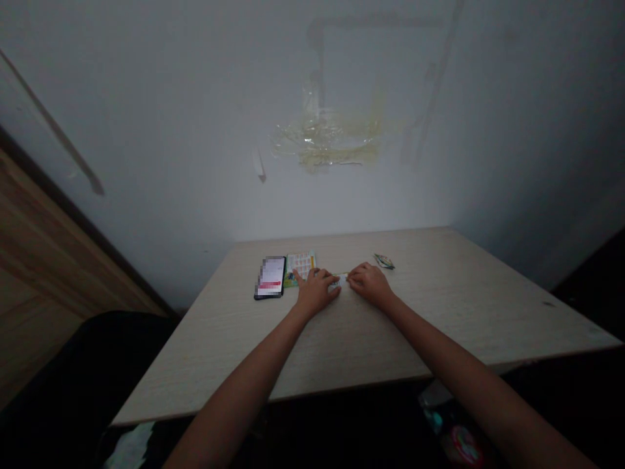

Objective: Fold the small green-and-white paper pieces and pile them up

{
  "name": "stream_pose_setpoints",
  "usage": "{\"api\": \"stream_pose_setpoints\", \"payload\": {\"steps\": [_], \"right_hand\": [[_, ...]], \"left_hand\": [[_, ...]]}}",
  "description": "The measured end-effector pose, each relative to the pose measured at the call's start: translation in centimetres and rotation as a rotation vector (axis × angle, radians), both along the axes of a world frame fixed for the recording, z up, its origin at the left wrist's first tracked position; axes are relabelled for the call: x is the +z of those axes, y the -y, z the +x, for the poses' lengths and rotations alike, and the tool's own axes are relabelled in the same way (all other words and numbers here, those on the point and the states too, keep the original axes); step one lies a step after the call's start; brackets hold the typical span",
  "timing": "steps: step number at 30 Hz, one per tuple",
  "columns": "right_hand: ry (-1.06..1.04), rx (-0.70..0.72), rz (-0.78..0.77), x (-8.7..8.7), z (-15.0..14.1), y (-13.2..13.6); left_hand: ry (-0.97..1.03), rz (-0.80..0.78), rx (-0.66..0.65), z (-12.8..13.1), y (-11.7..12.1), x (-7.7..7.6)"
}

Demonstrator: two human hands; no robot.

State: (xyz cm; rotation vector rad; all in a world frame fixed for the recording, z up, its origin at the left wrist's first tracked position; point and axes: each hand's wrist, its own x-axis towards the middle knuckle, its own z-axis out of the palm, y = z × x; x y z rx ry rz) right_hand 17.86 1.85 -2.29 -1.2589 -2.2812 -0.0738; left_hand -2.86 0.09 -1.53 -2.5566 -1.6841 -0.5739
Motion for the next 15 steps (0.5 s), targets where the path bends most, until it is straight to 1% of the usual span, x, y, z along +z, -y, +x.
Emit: {"api": "stream_pose_setpoints", "payload": {"steps": [6, 15], "right_hand": [[0.021, -0.048, 0.013, 0.36, -0.16, 0.22], [0.093, -0.164, -0.001, 0.7, -0.47, 0.5]], "left_hand": [[-0.011, -0.012, -0.001, -0.05, -0.01, 0.12], [-0.006, 0.0, -0.005, -0.09, 0.0, 0.06]]}}
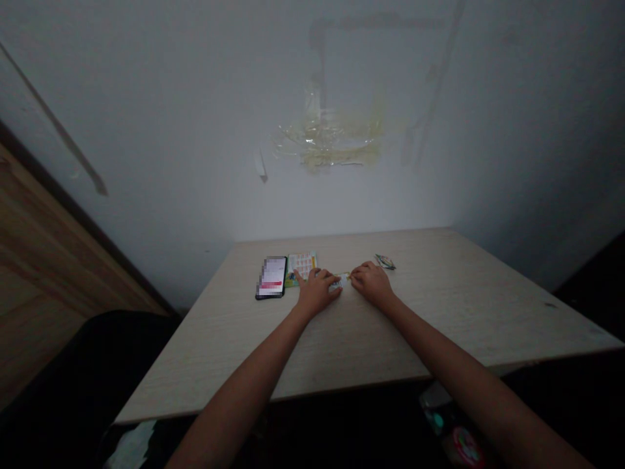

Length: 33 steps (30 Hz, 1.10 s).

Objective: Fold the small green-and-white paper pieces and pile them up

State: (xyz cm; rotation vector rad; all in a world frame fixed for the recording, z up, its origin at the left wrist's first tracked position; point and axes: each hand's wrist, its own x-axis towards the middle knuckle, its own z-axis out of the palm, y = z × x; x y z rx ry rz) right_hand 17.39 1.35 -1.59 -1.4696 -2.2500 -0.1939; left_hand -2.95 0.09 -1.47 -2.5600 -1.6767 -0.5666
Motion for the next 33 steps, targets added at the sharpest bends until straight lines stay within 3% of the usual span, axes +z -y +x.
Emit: {"api": "stream_pose_setpoints", "payload": {"steps": [10, 21, 33], "right_hand": [[-0.018, 0.043, -0.023, -0.4, 0.4, -0.5], [-0.124, 0.365, 0.01, -1.4, 0.9, -0.9], [-0.174, 0.288, -0.046, -1.3, 1.1, -1.1]], "left_hand": [[0.004, 0.027, -0.016, -0.1, 0.3, -0.1], [0.038, -0.017, -0.035, -0.6, 0.0, -0.3], [0.17, -0.057, -0.05, -1.1, -0.2, -0.2]]}}
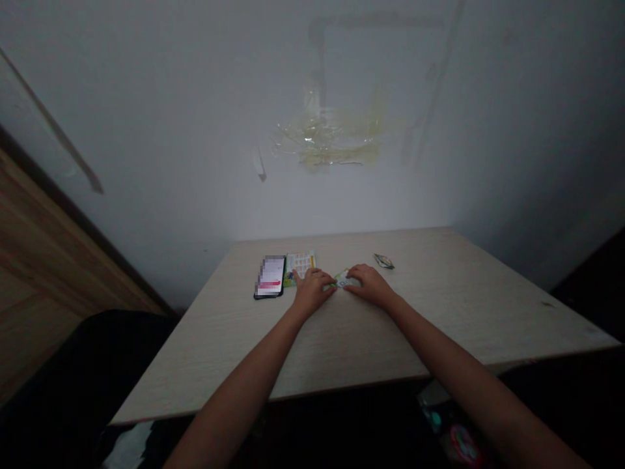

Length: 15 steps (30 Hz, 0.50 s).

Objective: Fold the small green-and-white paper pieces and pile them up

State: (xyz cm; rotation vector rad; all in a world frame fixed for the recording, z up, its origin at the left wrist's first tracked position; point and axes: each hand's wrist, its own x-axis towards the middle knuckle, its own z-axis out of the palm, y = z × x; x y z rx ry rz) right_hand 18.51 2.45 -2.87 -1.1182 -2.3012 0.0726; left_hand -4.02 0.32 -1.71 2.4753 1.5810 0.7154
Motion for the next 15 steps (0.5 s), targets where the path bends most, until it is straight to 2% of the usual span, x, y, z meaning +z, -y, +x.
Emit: {"api": "stream_pose_setpoints", "payload": {"steps": [8, 15], "right_hand": [[0.034, 0.012, 0.013, 0.21, -0.5, 0.35], [0.081, -0.191, 0.023, 0.64, -0.2, 0.47]], "left_hand": [[-0.002, 0.026, -0.013, 0.01, 0.25, 0.37], [-0.014, 0.088, -0.013, -0.06, 0.67, 0.92]]}}
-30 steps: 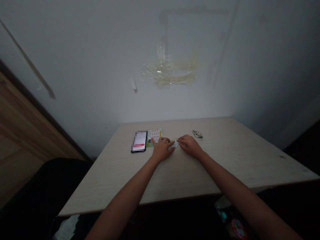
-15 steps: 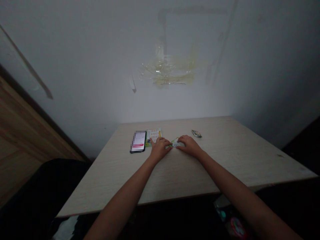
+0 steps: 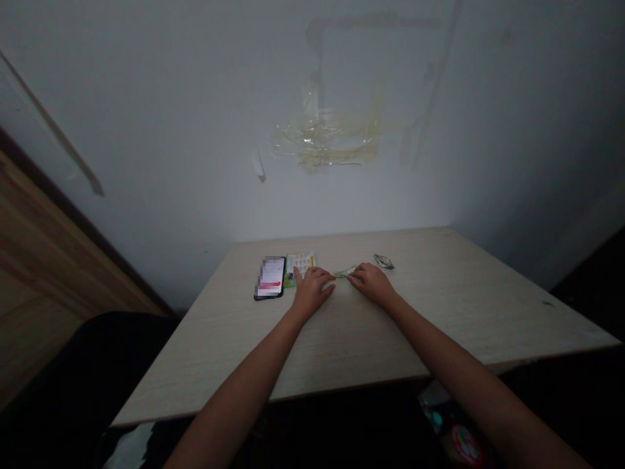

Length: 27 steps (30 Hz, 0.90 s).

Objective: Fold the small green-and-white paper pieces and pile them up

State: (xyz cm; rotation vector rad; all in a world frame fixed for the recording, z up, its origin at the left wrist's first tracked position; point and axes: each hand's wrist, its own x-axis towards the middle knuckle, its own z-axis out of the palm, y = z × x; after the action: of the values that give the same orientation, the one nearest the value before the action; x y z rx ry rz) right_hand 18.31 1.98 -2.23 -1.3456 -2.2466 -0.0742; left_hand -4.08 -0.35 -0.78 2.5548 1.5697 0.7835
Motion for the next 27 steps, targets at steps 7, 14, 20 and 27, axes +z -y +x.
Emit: {"api": "stream_pose_setpoints", "payload": {"steps": [7, 14, 20, 27], "right_hand": [[-0.004, -0.016, 0.01, -0.3, 0.1, -0.2], [-0.002, 0.019, 0.032, -0.2, 0.2, -0.3], [-0.002, 0.074, 0.001, -0.2, 0.0, -0.3], [-0.011, 0.127, 0.006, -1.1, 0.3, -0.8]], "left_hand": [[-0.105, 0.057, -0.089, 0.4, 0.5, 0.0], [-0.145, 0.046, -0.117, 0.3, 0.6, 0.0], [-0.126, 0.037, -0.137, 0.2, 0.6, 0.0], [-0.139, 0.033, -0.116, 0.2, 0.6, -0.2]]}}
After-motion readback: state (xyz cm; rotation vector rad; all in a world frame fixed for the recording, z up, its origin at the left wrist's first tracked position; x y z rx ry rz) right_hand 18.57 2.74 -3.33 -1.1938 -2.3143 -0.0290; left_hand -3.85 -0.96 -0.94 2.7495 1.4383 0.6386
